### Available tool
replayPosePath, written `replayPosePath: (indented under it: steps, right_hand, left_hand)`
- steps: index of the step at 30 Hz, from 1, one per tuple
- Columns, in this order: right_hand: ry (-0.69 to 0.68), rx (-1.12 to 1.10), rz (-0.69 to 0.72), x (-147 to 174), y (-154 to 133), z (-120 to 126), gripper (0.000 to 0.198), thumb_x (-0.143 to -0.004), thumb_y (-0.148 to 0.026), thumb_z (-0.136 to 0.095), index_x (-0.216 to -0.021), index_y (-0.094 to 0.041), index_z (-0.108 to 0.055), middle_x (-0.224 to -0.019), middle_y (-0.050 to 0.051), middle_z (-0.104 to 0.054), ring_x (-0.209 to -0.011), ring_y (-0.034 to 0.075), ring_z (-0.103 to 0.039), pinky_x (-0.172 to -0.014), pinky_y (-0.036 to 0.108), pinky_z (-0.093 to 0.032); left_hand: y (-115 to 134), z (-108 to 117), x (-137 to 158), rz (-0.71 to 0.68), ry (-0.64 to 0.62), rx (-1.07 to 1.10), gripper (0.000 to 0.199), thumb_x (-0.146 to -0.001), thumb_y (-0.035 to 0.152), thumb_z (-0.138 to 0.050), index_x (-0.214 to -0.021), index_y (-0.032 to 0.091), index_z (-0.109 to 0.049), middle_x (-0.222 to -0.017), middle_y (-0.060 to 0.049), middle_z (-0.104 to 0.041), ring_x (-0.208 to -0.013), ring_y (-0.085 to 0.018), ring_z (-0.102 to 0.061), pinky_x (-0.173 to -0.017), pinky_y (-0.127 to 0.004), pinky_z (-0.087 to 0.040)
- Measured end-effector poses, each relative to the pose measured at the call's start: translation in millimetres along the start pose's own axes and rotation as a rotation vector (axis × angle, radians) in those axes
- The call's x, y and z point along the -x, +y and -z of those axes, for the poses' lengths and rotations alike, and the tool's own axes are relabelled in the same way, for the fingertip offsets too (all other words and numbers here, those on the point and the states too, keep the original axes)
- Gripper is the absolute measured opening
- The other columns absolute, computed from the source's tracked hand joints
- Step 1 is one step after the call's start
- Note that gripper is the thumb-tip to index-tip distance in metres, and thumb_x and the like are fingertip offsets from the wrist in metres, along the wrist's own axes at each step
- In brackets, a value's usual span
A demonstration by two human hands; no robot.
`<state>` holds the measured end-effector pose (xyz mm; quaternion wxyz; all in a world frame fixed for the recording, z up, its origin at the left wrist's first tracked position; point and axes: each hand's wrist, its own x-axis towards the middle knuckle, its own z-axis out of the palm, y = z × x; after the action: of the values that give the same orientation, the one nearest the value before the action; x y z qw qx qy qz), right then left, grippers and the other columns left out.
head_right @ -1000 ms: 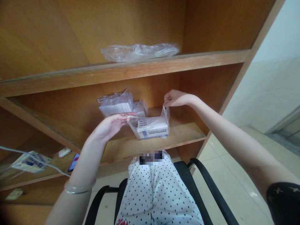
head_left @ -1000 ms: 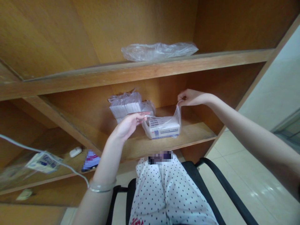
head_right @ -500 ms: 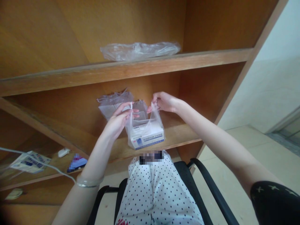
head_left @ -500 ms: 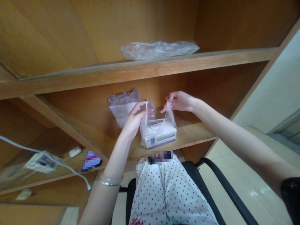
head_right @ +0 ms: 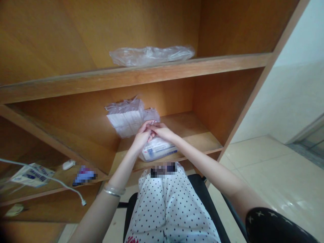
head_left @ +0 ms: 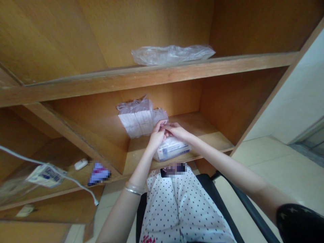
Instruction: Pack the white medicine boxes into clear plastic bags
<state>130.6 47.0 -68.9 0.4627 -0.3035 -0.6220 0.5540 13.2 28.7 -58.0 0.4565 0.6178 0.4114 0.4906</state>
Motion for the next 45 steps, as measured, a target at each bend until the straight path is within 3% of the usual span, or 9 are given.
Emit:
replayPosePath:
  steps: [5, 13, 17, 21, 24, 27, 32, 38, 45]
  right_hand:
    - [0.008, -0.117, -0.013, 1, -1, 7, 0.035, -0.072, -0.051, -0.060, -0.071, -0.016, -0.057, -0.049, -0.003, -0.048, -0.042, 0.007, -0.035, -0.044, 0.022, -0.021]
    - [-0.074, -0.332, -0.008, 8, -10, 13, 0.024, -0.071, -0.038, -0.062, -0.074, -0.015, -0.056, -0.063, -0.001, -0.052, -0.056, 0.010, -0.045, -0.056, 0.022, -0.037]
    - [-0.026, 0.038, 0.063, 9, -9, 13, 0.023, -0.079, -0.037, -0.054, -0.075, -0.015, -0.060, -0.070, 0.002, -0.059, -0.066, 0.013, -0.052, -0.066, 0.025, -0.042]
    - [0.039, 0.735, 0.278, 21, -15, 12, 0.028, -0.088, -0.031, -0.044, -0.082, -0.017, -0.067, -0.102, 0.008, -0.064, -0.099, 0.020, -0.054, -0.093, 0.037, -0.038]
    - [0.140, 1.131, 0.291, 32, -20, 9, 0.027, -0.090, -0.031, -0.044, -0.097, -0.022, -0.068, -0.131, 0.007, -0.051, -0.119, 0.028, -0.043, -0.100, 0.049, -0.030]
    - [0.155, 1.270, 0.296, 38, -24, 6, 0.029, -0.091, -0.030, -0.042, -0.108, -0.024, -0.066, -0.144, 0.006, -0.037, -0.127, 0.030, -0.035, -0.099, 0.052, -0.030]
    - [0.124, 1.247, 0.309, 38, -28, 5, 0.031, -0.092, -0.030, -0.039, -0.108, -0.023, -0.065, -0.151, 0.004, -0.023, -0.134, 0.030, -0.028, -0.102, 0.053, -0.029]
    - [0.097, 1.093, 0.319, 39, -34, 5, 0.033, -0.094, -0.033, -0.037, -0.111, -0.026, -0.064, -0.150, 0.003, -0.027, -0.136, 0.029, -0.024, -0.103, 0.056, -0.026]
    - [0.127, 0.776, 0.372, 55, -28, 22, 0.030, -0.094, -0.032, -0.037, -0.087, -0.021, -0.064, -0.122, 0.006, -0.055, -0.129, 0.022, -0.035, -0.106, 0.044, -0.024]
  left_hand:
    - [5, 0, 7, -0.046, -0.071, 0.001, 0.034, -0.077, 0.016, -0.049, -0.111, 0.020, -0.050, -0.053, 0.008, -0.048, -0.034, -0.004, -0.034, -0.036, -0.016, -0.022]
    - [7, 5, 12, -0.049, 0.009, 0.250, 0.025, -0.072, 0.019, -0.059, -0.092, 0.020, -0.045, -0.046, 0.010, -0.047, -0.039, -0.006, -0.041, -0.048, -0.017, -0.034]
    - [8, 7, 7, -0.007, 0.094, 0.286, 0.023, -0.066, 0.016, -0.057, -0.088, 0.019, -0.048, -0.047, 0.010, -0.047, -0.038, -0.006, -0.040, -0.043, -0.017, -0.030]
    - [5, 9, 5, 0.011, 0.160, 0.249, 0.019, -0.068, 0.022, -0.058, -0.085, 0.019, -0.052, -0.053, 0.005, -0.055, -0.043, -0.009, -0.050, -0.043, -0.019, -0.036]
    - [3, 13, 7, 0.050, 0.165, 0.155, 0.022, -0.071, 0.028, -0.058, -0.090, 0.018, -0.057, -0.061, 0.001, -0.062, -0.051, -0.014, -0.059, -0.051, -0.024, -0.045]
    - [3, 17, 8, 0.090, 0.140, 0.128, 0.024, -0.066, 0.029, -0.065, -0.087, 0.017, -0.060, -0.066, -0.001, -0.065, -0.058, -0.016, -0.062, -0.059, -0.028, -0.049]
    - [8, 19, 10, 0.048, 0.027, 0.122, 0.032, -0.057, 0.028, -0.074, -0.085, 0.014, -0.067, -0.079, -0.005, -0.069, -0.072, -0.018, -0.062, -0.071, -0.030, -0.050]
    - [4, 18, 14, -0.055, 0.155, -0.017, 0.025, -0.067, 0.032, -0.065, -0.085, 0.015, -0.067, -0.082, -0.004, -0.069, -0.075, -0.017, -0.061, -0.072, -0.028, -0.047]
    - [12, 27, 30, -0.057, 0.431, -0.831, 0.026, -0.080, 0.037, -0.047, -0.083, 0.021, -0.067, -0.080, -0.004, -0.070, -0.080, -0.021, -0.063, -0.077, -0.030, -0.042]
